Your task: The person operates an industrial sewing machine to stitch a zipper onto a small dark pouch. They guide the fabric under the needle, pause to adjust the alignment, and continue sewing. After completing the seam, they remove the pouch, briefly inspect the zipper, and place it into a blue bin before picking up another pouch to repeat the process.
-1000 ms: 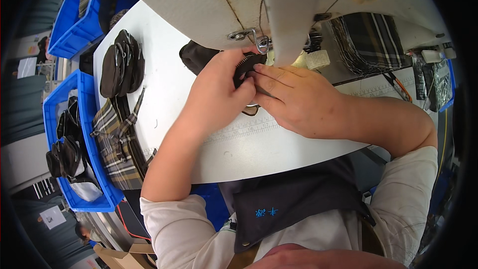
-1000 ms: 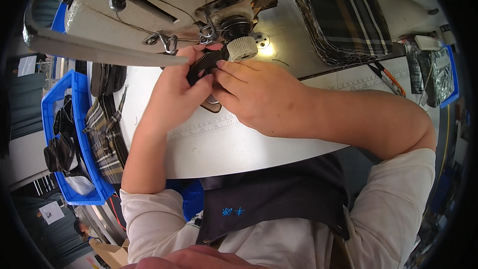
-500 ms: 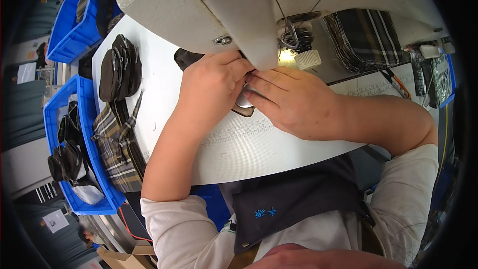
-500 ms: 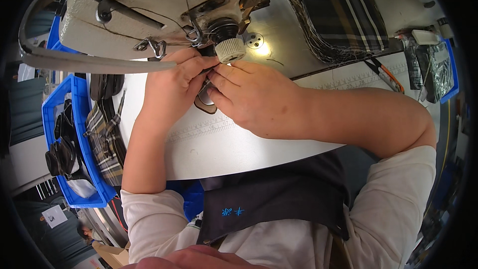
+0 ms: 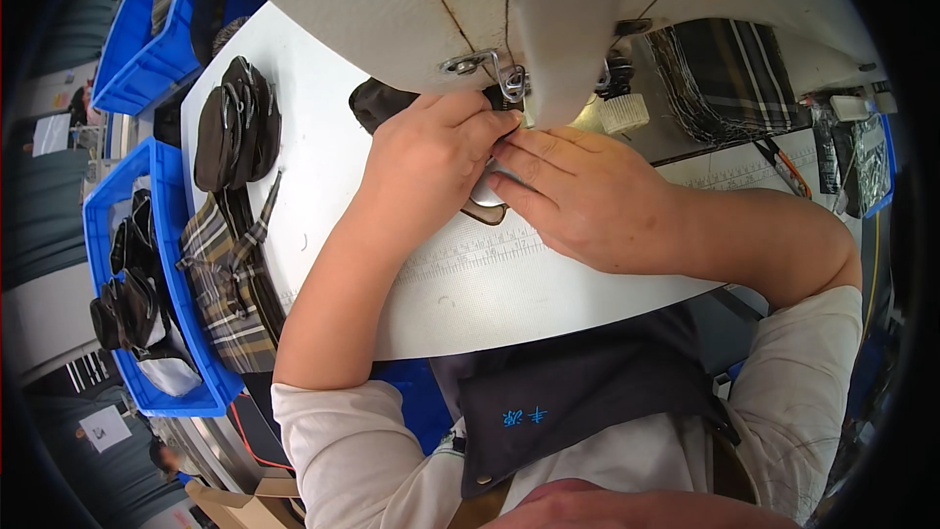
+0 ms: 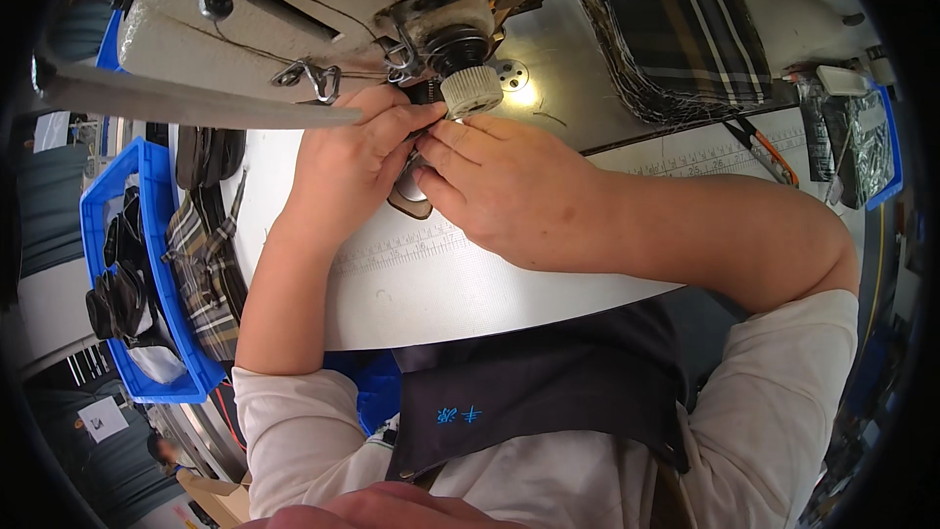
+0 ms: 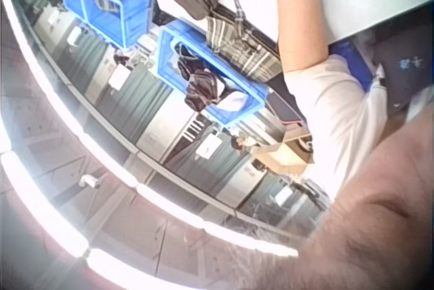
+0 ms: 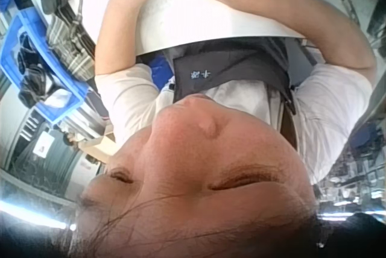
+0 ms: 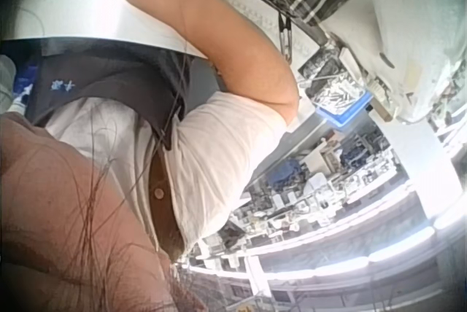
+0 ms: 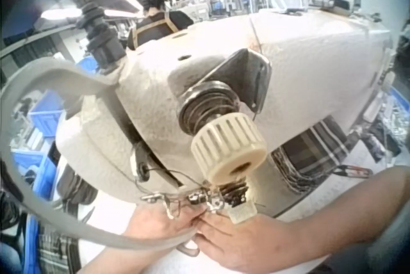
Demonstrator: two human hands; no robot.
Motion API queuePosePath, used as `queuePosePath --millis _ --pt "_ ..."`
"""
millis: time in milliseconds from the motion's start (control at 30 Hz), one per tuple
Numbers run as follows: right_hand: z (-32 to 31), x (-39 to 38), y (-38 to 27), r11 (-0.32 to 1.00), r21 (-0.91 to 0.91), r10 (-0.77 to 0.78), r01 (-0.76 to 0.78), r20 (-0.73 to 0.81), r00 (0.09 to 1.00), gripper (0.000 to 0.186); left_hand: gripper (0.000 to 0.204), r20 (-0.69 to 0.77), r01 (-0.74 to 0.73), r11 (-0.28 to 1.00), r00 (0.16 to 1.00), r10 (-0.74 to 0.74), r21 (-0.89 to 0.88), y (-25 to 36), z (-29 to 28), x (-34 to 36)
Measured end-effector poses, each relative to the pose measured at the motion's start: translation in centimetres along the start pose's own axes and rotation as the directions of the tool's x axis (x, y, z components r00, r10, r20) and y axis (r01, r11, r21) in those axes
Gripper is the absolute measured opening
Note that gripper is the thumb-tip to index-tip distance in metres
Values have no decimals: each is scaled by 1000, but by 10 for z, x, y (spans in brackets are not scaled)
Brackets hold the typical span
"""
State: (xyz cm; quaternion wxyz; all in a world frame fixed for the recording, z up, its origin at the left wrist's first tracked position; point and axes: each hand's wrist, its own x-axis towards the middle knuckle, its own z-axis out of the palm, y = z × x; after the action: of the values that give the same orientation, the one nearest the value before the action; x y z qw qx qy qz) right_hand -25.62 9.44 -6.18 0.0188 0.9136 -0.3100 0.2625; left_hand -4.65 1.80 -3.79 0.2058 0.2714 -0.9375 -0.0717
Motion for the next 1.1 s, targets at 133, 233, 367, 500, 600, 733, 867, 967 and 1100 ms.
queuePosePath --millis 133,233,367,500,600,733,867,967,1100 --pt "0 1 0 1000 -10 -6 6 -8 1000 34 40 -16 -50 999 999 50 17 -1 -1 -1" --pt "0 1 0 1000 -28 -8 8 7 1000 31 39 7 -19 999 1000 19 -32 -3 -1 -4" --pt "-1 1 4 997 -72 -30 30 -4 1000 28 37 13 20 996 1000 -19 -83 1 0 -4" --pt "-1 -2 6 996 -87 -36 34 -26 999 28 35 16 81 988 997 -79 -129 8 4 -3" --pt "-5 0 8 996 -82 -37 34 -37 999 26 35 -13 108 989 994 -110 -98 14 4 -3" --pt "-7 0 7 999 -33 38 -40 -33 999 25 34 -28 108 990 993 -111 -85 16 6 -1" --pt "-5 -1 4 996 -10 85 -85 -30 996 27 35 -14 140 980 990 -143 -140 13 3 -2" --pt "-2 -1 4 995 11 100 -100 -22 995 28 35 -19 138 977 990 -143 -165 11 4 -2" --pt "2 -2 6 996 -71 42 -45 -51 998 27 35 -22 130 977 990 -136 -167 11 6 -3"
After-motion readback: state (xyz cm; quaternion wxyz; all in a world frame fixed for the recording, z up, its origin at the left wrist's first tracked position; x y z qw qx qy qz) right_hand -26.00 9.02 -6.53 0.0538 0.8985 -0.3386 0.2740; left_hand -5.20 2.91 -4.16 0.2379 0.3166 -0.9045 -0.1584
